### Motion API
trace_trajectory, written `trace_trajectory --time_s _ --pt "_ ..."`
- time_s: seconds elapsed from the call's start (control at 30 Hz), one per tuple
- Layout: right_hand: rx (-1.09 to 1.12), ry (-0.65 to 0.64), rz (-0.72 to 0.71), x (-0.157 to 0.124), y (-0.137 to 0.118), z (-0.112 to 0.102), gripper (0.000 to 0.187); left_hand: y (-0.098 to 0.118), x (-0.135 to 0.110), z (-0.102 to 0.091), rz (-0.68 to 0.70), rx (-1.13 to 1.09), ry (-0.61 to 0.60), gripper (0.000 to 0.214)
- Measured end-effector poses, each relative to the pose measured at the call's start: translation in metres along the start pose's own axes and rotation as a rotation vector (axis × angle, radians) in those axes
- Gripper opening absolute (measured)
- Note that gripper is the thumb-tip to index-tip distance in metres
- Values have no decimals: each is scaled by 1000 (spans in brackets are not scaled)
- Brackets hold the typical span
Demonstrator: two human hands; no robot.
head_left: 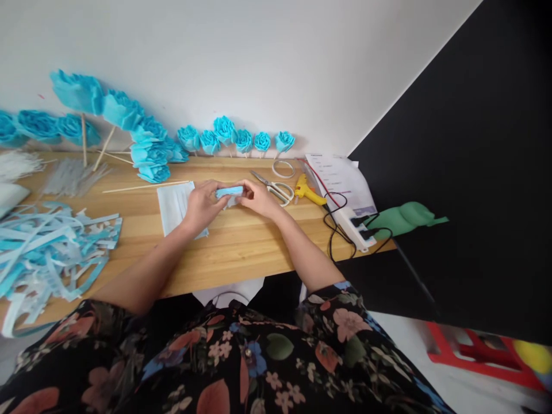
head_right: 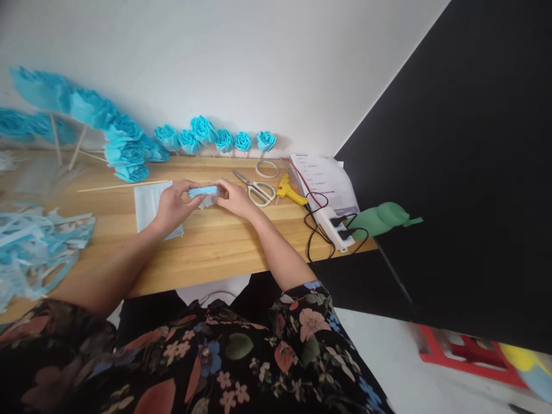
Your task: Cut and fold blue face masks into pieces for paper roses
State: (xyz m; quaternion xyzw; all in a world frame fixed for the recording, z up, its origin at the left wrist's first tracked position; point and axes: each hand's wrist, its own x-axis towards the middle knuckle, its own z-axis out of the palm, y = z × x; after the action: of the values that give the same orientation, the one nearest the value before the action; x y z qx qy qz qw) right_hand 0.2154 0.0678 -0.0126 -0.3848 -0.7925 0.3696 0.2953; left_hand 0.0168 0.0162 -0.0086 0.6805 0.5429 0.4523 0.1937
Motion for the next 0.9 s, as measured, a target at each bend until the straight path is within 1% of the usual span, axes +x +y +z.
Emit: trace_trajectory --time_s 0.07,0.13,0.23,0.33,0.43,0.5,0.6,0.67,0.73,0.83,0.9 --pt "-60 -19 9 0 1 2 32 -4 0 2 -60 -21 -44 24" --pt "-93 -27 21 -1 1 3 30 -6 0 3 -109 -38 -76 28" --pt "-87 -34 -1 -1 1 3 29 -6 0 3 -123 -58 -97 36" --pt "-78 -38 -17 -1 1 3 31 -5 0 3 -135 -48 -117 39" --pt "-99 -23 -2 0 1 5 22 -5 0 3 -165 -15 -130 42" --pt "-115 -4 8 0 0 5 17 -4 0 3 -177 11 -122 39" --pt "-104 29 -5 0 -2 6 20 -3 -1 2 -141 19 -88 30" --pt "-83 36 -17 0 -3 5 20 -2 0 1 -108 14 -79 28" --pt "-78 17 -11 0 -2 5 20 -3 0 2 -116 33 -103 28" --pt "-96 -15 10 0 1 5 19 -5 1 3 -163 75 -160 31" --pt "-93 -14 11 1 3 6 19 -6 1 3 -173 74 -170 33"
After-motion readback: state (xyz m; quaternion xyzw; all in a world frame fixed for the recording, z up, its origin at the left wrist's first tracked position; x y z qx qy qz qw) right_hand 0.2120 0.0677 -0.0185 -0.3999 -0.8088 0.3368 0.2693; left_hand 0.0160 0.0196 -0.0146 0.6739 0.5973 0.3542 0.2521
